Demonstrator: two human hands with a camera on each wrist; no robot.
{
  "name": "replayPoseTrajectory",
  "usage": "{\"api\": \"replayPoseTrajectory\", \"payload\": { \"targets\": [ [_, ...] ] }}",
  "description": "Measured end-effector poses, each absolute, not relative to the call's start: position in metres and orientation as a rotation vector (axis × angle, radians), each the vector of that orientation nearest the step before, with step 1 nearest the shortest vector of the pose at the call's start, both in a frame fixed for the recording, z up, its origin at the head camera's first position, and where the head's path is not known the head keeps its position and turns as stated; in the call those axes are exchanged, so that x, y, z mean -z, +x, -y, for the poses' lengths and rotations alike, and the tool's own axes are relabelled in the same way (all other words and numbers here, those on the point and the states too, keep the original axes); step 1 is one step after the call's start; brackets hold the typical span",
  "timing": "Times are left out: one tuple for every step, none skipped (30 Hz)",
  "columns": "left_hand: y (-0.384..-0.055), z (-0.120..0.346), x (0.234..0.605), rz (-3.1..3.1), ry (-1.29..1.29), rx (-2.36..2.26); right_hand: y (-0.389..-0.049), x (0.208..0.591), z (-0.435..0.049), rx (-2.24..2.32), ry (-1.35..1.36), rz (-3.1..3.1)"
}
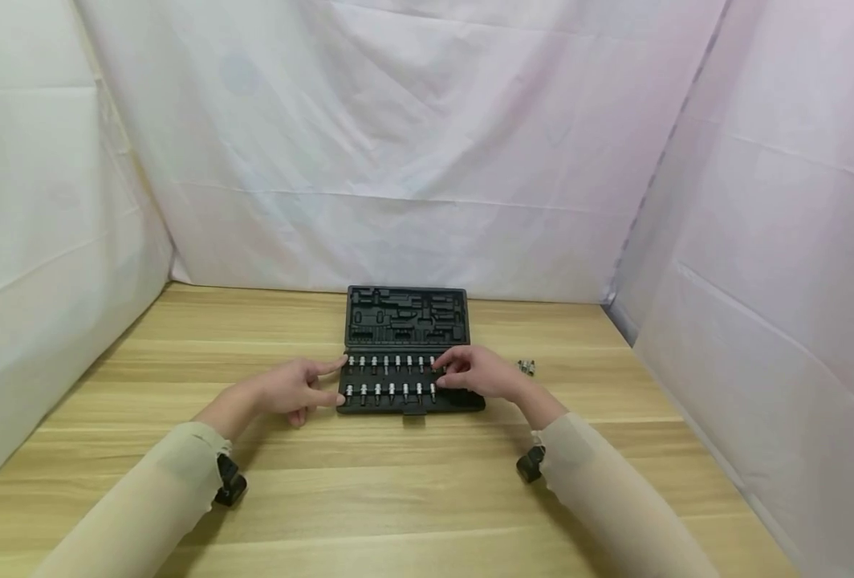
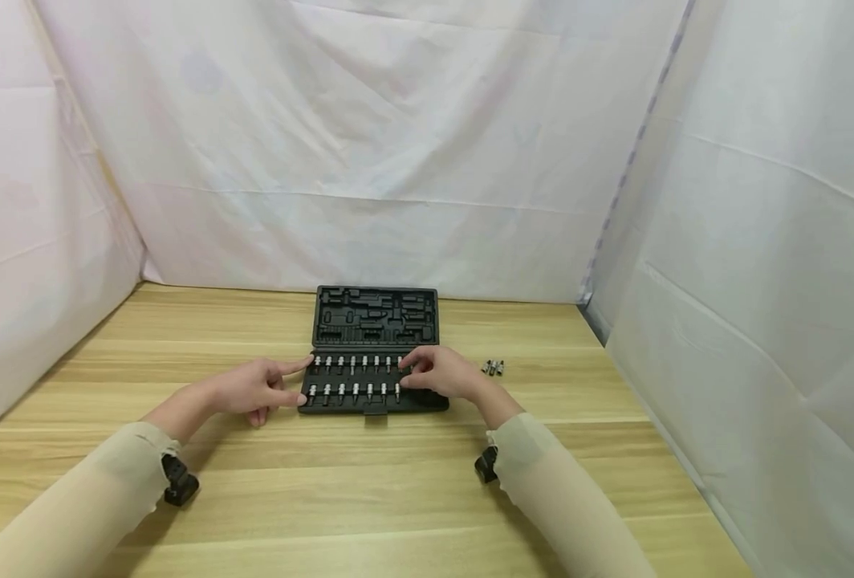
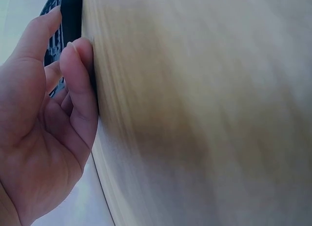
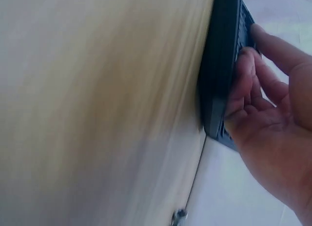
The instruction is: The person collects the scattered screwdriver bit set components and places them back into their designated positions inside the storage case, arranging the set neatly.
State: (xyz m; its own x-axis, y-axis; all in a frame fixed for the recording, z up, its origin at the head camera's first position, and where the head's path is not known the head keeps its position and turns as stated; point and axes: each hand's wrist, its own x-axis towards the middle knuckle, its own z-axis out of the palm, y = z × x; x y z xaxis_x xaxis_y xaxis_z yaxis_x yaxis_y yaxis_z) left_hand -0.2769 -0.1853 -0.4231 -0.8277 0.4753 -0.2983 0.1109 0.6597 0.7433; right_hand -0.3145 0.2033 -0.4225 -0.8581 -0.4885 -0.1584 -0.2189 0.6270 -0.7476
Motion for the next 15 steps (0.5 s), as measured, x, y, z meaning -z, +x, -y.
{"api": "replayPoseTrajectory", "payload": {
  "targets": [
    [-0.277,0.185,0.423,-2.401,0.455,-1.034,-0.314,0.421,-0.208,1.097,-0.565,-2.511],
    [-0.277,0.185,0.423,-2.4,0.452,-1.036,-0.314,0.421,-0.213,1.111,-0.562,-2.519],
    [-0.277,0.185,0.422,-2.399,0.458,-1.037,-0.314,0.421,-0.218,1.126,-0.56,-2.53],
    [-0.277,0.185,0.423,-2.399,0.458,-1.04,-0.314,0.421,-0.225,1.136,-0.569,-2.549],
    [-0.278,0.185,0.423,-2.399,0.46,-1.041,-0.315,0.421,-0.232,1.147,-0.579,-2.569],
    [-0.278,0.185,0.423,-2.4,0.46,-1.041,-0.315,0.421,-0.239,1.152,-0.589,-2.594],
    [-0.278,0.185,0.424,-2.401,0.466,-1.039,-0.316,0.421,-0.246,1.152,-0.593,-2.621],
    [-0.278,0.185,0.424,-2.403,0.467,-1.038,-0.317,0.421,-0.254,1.148,-0.598,-2.647],
    [-0.278,0.185,0.424,-2.404,0.467,-1.036,-0.317,0.42,-0.262,1.139,-0.6,-2.673],
    [-0.278,0.185,0.424,-2.405,0.461,-1.036,-0.318,0.419,-0.271,1.123,-0.595,-2.699],
    [-0.278,0.185,0.424,-2.405,0.46,-1.035,-0.32,0.419,-0.278,1.109,-0.578,-2.72],
    [-0.278,0.185,0.424,-2.404,0.459,-1.034,-0.32,0.418,-0.286,1.096,-0.556,-2.737],
    [-0.277,0.185,0.423,-2.403,0.457,-1.036,-0.322,0.418,-0.293,1.077,-0.539,-2.753],
    [-0.277,0.185,0.423,-2.403,0.455,-1.039,-0.323,0.418,-0.3,1.059,-0.524,-2.766],
    [-0.277,0.185,0.423,-2.403,0.457,-1.04,-0.324,0.418,-0.307,1.046,-0.509,-2.777]
  ]
}}
